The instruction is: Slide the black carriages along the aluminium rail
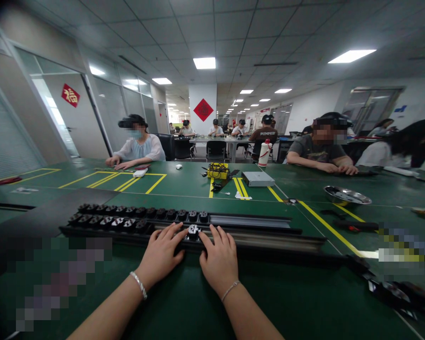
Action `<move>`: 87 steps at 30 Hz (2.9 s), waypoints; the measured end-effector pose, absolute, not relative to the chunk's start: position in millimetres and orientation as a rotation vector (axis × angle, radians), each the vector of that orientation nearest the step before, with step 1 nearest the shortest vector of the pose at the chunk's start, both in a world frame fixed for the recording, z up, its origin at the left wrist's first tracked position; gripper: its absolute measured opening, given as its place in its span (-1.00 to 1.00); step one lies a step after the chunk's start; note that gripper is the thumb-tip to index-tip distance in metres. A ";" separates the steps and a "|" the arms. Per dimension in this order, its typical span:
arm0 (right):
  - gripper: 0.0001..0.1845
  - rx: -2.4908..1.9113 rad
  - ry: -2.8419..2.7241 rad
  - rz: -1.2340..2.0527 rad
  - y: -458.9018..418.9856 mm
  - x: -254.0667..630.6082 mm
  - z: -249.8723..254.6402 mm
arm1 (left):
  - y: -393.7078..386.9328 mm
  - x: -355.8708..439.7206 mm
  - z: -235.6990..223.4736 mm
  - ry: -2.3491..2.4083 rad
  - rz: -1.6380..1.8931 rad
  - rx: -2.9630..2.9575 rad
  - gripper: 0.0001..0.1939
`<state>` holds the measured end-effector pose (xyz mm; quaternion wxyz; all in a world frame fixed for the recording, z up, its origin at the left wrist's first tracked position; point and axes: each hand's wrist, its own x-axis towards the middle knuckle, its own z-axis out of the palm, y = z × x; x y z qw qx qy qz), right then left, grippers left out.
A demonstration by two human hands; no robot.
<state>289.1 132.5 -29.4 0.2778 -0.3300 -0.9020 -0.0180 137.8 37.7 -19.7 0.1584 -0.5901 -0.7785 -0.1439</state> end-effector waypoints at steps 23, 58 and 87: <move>-0.51 -0.857 -2.428 -0.050 133.7 289.3 -31.6 | 36.9 138.5 -22.3 -2.240 -0.435 -1.707 -0.43; -0.54 -0.872 -2.419 -0.030 135.4 289.0 -31.4 | 40.1 139.9 -19.1 -2.302 -0.395 -1.685 -0.44; -0.56 -0.882 -2.444 -0.044 133.9 289.3 -28.7 | 40.8 143.6 -14.8 -2.343 -0.387 -1.670 -0.44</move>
